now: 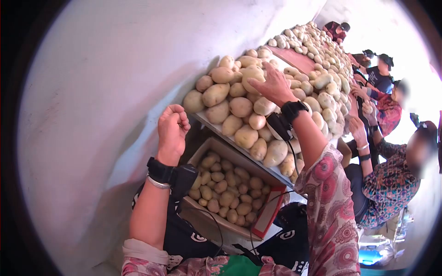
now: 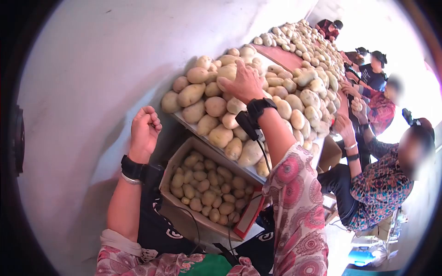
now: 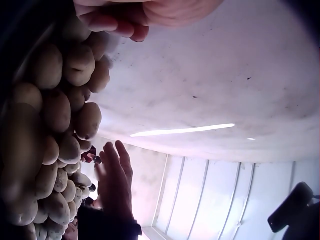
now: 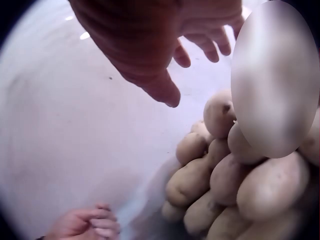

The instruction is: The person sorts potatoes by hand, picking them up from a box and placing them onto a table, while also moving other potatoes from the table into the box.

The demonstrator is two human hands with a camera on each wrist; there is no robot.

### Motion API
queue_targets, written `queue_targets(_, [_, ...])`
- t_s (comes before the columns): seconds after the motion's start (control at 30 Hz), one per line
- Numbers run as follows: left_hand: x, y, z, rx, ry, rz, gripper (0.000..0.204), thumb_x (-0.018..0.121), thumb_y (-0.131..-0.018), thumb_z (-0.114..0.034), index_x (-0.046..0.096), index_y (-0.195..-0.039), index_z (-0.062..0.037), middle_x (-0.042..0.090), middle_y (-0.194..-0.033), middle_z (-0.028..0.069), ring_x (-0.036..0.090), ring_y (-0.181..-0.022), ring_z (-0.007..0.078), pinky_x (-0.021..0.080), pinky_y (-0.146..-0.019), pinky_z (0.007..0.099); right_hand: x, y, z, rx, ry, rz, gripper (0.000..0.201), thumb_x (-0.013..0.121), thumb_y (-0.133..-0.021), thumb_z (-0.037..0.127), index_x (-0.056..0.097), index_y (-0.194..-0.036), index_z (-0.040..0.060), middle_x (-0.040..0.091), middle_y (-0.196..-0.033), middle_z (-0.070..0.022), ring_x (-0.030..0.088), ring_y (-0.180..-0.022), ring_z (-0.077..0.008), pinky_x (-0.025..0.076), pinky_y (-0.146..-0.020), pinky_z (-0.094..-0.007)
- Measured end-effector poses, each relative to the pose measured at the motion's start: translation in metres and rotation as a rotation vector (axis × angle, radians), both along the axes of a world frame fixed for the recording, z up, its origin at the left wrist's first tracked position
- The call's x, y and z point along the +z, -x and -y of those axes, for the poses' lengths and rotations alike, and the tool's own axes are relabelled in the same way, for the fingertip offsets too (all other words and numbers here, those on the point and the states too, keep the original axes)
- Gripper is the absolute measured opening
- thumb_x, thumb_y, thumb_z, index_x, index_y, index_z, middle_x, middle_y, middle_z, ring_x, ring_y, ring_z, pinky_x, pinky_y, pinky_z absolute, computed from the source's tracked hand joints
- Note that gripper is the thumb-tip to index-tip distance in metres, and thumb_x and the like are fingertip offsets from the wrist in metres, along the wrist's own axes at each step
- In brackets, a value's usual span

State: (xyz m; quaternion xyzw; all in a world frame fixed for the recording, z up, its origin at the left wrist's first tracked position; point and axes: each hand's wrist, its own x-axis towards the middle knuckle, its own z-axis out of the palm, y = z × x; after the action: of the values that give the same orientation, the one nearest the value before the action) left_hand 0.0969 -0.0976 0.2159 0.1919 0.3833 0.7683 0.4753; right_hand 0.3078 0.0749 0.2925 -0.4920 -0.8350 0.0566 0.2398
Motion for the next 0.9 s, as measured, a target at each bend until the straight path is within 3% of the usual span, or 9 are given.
queue_targets(0.13, [0.000, 0.006, 0.001, -0.011, 0.006, 0.034, 0.019, 0.041, -0.080, 0.004, 0.052, -0.090, -0.0079, 0.050, -0.071, 0.0008, 0.046, -0.059, 0.0094, 0.039, -0.053, 0.0228, 0.005, 0.028, -0.016, -0.182, 0.122, 0.329, 0.098, 0.062, -0.064, 0.062, 0.036, -0.137, 0.0027, 0.054, -0.124, -0.0216, 0.049, -0.119, -0.0348, 0.027, -0.100, -0.0626])
queue_targets(0.23, [0.000, 0.007, 0.001, -0.035, -0.016, 0.028, 0.017, 0.042, -0.081, 0.003, 0.053, -0.089, -0.0078, 0.050, -0.071, 0.0004, 0.046, -0.059, 0.0090, 0.040, -0.053, 0.0227, 0.008, 0.041, -0.013, -0.163, 0.188, 0.455, 0.093, 0.064, -0.062, 0.061, 0.039, -0.133, 0.0046, 0.056, -0.122, -0.0215, 0.050, -0.118, -0.0356, 0.022, -0.101, -0.0655])
queue_targets(0.37, [0.002, 0.000, 0.001, -0.064, -0.011, 0.017, 0.016, 0.043, -0.081, 0.003, 0.053, -0.088, -0.0074, 0.051, -0.070, 0.0005, 0.047, -0.059, 0.0091, 0.040, -0.053, 0.0227, 0.000, 0.044, -0.016, -0.205, 0.179, 0.343, 0.090, 0.067, -0.061, 0.056, 0.040, -0.130, 0.0058, 0.057, -0.119, -0.0220, 0.051, -0.116, -0.0367, 0.019, -0.100, -0.0690])
queue_targets(0.43, [0.005, -0.004, 0.002, -0.061, 0.023, 0.013, 0.015, 0.043, -0.082, 0.002, 0.053, -0.088, -0.0073, 0.051, -0.070, 0.0004, 0.048, -0.059, 0.0092, 0.040, -0.053, 0.0225, 0.001, 0.043, -0.018, -0.194, 0.161, 0.360, 0.091, 0.067, -0.062, 0.056, 0.038, -0.132, 0.0051, 0.057, -0.119, -0.0218, 0.050, -0.117, -0.0363, 0.027, -0.100, -0.0630])
queue_targets(0.5, [0.001, 0.001, -0.001, -0.084, 0.005, -0.021, 0.015, 0.043, -0.082, 0.002, 0.053, -0.088, -0.0071, 0.051, -0.070, 0.0005, 0.048, -0.059, 0.0094, 0.040, -0.053, 0.0226, 0.001, 0.037, -0.009, -0.001, -0.176, 0.133, 0.083, 0.068, -0.067, 0.051, 0.041, -0.129, 0.0034, 0.058, -0.116, -0.0228, 0.053, -0.112, -0.0372, 0.040, -0.095, -0.0524])
queue_targets(0.57, [-0.008, 0.001, -0.001, -0.113, -0.041, -0.072, 0.015, 0.042, -0.083, 0.001, 0.053, -0.089, -0.0065, 0.051, -0.070, 0.0009, 0.049, -0.058, 0.0099, 0.039, -0.052, 0.0228, 0.014, 0.025, 0.006, 0.219, -0.220, -0.055, 0.068, 0.067, -0.070, 0.046, 0.047, -0.115, -0.0011, 0.065, -0.099, -0.0177, 0.064, -0.092, -0.0318, 0.048, -0.084, -0.0440])
queue_targets(0.7, [-0.009, -0.002, 0.000, -0.076, -0.005, -0.045, 0.015, 0.042, -0.083, 0.002, 0.054, -0.091, -0.0053, 0.052, -0.072, 0.0018, 0.048, -0.059, 0.0109, 0.040, -0.054, 0.0233, 0.057, -0.017, 0.122, 0.397, 0.248, -0.473, 0.068, 0.073, -0.068, 0.036, 0.050, -0.122, 0.0016, 0.061, -0.101, -0.0152, 0.063, -0.086, -0.0218, 0.053, -0.073, -0.0329])
queue_targets(0.77, [-0.010, 0.000, -0.001, -0.090, -0.023, -0.020, 0.015, 0.044, -0.082, 0.003, 0.053, -0.092, -0.0049, 0.053, -0.074, 0.0024, 0.048, -0.062, 0.0112, 0.041, -0.056, 0.0235, 0.048, -0.052, 0.161, 0.378, 0.251, -0.398, 0.074, 0.074, -0.066, 0.039, 0.049, -0.126, 0.0043, 0.058, -0.107, -0.0137, 0.061, -0.090, -0.0213, 0.050, -0.078, -0.0325])
queue_targets(0.9, [-0.021, 0.009, -0.006, -0.094, 0.004, -0.020, 0.016, 0.045, -0.084, 0.003, 0.054, -0.093, -0.0054, 0.052, -0.074, 0.0024, 0.048, -0.062, 0.0114, 0.041, -0.056, 0.0237, 0.013, -0.115, 0.208, 0.387, 0.750, -0.665, 0.084, 0.075, -0.060, 0.043, 0.045, -0.129, 0.0064, 0.057, -0.110, -0.0100, 0.055, -0.104, -0.0193, 0.042, -0.092, -0.0314])
